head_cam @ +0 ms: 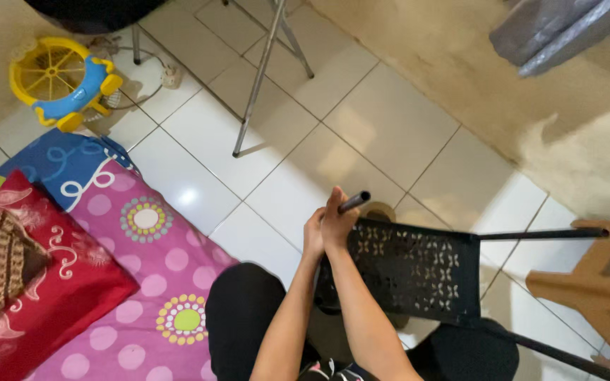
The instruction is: The person sits on the floor and assembles a black plastic stool by inserting four legs into the seat base. They handle the seat and legs, aligning and pushing each leg into place to complete the assembly.
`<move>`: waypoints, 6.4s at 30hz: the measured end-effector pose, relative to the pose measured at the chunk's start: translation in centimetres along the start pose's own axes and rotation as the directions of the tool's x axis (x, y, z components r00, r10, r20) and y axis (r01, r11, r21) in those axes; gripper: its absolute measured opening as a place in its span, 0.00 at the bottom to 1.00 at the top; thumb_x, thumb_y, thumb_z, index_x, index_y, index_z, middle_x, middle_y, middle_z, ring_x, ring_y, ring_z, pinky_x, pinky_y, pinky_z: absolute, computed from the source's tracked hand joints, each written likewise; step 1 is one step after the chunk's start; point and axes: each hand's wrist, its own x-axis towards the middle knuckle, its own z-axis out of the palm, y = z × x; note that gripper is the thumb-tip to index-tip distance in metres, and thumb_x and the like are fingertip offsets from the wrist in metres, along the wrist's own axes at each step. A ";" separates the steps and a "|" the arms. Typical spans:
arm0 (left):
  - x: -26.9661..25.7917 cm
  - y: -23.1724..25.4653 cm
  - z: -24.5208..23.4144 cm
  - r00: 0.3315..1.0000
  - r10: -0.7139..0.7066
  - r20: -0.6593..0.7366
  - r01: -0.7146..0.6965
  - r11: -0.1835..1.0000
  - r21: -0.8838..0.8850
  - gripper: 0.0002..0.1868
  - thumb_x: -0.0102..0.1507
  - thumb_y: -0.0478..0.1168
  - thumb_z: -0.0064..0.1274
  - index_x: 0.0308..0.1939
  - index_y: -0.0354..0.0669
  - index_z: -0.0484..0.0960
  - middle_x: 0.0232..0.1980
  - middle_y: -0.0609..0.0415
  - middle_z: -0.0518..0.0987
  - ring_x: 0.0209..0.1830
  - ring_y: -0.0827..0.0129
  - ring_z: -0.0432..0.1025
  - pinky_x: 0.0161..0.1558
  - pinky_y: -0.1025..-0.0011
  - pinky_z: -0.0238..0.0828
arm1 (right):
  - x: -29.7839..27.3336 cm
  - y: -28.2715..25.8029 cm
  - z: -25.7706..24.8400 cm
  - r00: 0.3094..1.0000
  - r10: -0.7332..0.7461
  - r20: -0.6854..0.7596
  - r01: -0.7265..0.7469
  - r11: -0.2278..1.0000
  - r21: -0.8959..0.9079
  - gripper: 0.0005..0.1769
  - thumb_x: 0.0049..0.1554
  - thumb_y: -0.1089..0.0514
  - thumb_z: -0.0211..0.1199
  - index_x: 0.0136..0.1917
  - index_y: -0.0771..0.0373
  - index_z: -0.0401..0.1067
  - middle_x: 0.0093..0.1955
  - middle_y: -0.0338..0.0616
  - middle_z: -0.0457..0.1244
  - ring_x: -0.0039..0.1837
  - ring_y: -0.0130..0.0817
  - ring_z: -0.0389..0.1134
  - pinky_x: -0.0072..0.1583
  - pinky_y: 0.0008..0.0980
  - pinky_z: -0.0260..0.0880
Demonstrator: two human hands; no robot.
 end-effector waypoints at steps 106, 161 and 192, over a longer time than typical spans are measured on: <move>0.1 -2.8 1.6 0.994 -0.106 -0.030 0.108 0.992 0.060 0.21 0.57 0.30 0.49 0.55 0.38 0.81 0.42 0.48 0.85 0.42 0.62 0.78 0.48 0.67 0.73 | 8.7 -9.0 -6.1 0.318 -0.175 0.932 -0.226 0.941 0.254 0.23 0.59 0.46 0.69 0.35 0.64 0.65 0.35 0.35 0.57 0.40 0.24 0.57 0.41 0.30 0.55; -1.0 -2.3 1.6 0.987 -0.143 -0.078 0.151 0.982 0.112 0.18 0.60 0.36 0.50 0.53 0.35 0.81 0.40 0.42 0.84 0.39 0.56 0.77 0.43 0.62 0.73 | 6.8 -8.8 -5.5 0.294 -0.187 0.937 -0.381 0.876 0.295 0.21 0.58 0.45 0.70 0.43 0.64 0.68 0.42 0.35 0.59 0.46 0.25 0.60 0.44 0.28 0.60; -0.4 -3.3 2.2 0.992 0.005 -0.125 0.019 0.981 0.192 0.19 0.60 0.43 0.53 0.52 0.37 0.82 0.44 0.41 0.85 0.46 0.54 0.80 0.49 0.62 0.73 | 3.4 -7.5 -4.4 0.757 0.009 0.653 -0.187 0.961 0.203 0.24 0.62 0.50 0.69 0.34 0.64 0.60 0.33 0.31 0.52 0.39 0.20 0.51 0.40 0.27 0.51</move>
